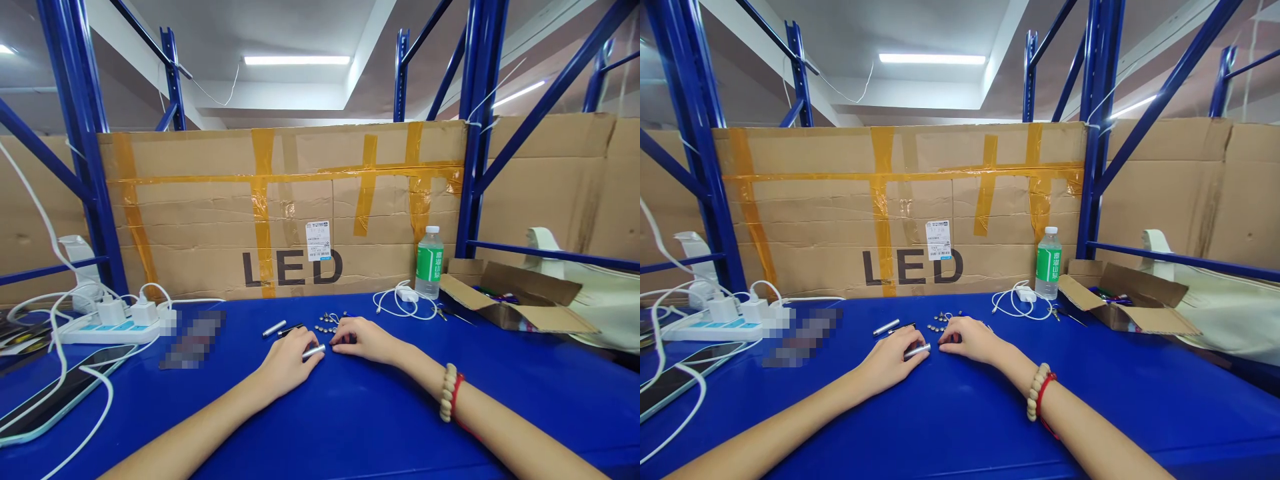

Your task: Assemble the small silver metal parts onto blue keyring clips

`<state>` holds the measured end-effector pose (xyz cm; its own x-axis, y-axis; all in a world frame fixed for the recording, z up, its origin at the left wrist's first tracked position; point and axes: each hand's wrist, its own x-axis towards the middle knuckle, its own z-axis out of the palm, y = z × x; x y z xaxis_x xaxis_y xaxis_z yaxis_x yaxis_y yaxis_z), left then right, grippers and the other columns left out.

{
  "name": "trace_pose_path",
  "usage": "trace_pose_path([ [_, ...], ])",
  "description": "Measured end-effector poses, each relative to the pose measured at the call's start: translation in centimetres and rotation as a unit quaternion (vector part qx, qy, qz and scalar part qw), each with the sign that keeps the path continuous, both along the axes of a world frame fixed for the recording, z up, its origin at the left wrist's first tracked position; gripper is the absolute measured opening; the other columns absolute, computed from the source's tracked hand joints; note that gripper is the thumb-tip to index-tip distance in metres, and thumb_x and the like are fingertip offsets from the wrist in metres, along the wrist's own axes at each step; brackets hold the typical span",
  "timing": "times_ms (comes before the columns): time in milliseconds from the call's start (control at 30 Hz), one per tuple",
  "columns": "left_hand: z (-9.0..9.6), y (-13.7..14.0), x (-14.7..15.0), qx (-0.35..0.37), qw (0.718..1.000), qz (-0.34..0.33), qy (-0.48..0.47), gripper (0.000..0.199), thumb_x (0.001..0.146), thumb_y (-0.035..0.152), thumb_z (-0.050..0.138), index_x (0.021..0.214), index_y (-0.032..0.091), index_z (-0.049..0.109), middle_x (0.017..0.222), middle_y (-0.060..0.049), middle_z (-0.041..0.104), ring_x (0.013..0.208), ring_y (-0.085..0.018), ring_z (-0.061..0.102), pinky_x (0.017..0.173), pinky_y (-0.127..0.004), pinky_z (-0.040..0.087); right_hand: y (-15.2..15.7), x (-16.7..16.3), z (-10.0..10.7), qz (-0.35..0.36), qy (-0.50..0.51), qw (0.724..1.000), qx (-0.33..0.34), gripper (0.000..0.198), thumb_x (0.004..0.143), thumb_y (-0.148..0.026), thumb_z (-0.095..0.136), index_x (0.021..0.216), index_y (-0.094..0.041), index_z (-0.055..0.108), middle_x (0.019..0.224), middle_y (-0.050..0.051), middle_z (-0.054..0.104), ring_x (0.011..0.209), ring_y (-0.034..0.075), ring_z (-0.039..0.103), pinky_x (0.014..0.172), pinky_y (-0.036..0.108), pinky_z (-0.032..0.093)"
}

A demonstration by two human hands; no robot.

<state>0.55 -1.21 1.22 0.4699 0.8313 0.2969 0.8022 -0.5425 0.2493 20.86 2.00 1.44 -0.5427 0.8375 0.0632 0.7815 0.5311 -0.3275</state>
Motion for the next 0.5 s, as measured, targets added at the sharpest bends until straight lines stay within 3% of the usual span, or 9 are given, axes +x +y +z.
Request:
trace_pose_path([
  [233, 0.14, -0.09, 0.16, 0.005, 1.000, 0.009, 0.010, 0.028, 0.086, 0.037, 0.039, 0.071, 0.015, 0.050, 0.082, -0.002, 0.052, 0.078, -0.013, 0.049, 0.067, -0.026, 0.034, -0.24, -0.32, 0.16, -0.012, 0.008, 1.000, -0.012, 0.086, 0.054, -0.084, 0.012, 0.099, -0.024, 0.055, 0.098, -0.008, 0.049, 0.066, -0.023, 0.024, 0.058, -0.009, 0.014],
  [500, 0.25, -0.27, 0.26, 0.002, 1.000, 0.011, 0.022, 0.033, 0.086, 0.038, 0.037, 0.065, 0.014, 0.047, 0.079, -0.002, 0.051, 0.074, -0.012, 0.047, 0.063, -0.025, 0.031, 0.06, -0.15, 0.06, -0.023, 0.008, 1.000, 0.004, 0.078, 0.056, -0.081, 0.018, 0.099, -0.028, 0.055, 0.094, -0.009, 0.049, 0.064, -0.023, 0.021, 0.058, -0.008, 0.009],
])
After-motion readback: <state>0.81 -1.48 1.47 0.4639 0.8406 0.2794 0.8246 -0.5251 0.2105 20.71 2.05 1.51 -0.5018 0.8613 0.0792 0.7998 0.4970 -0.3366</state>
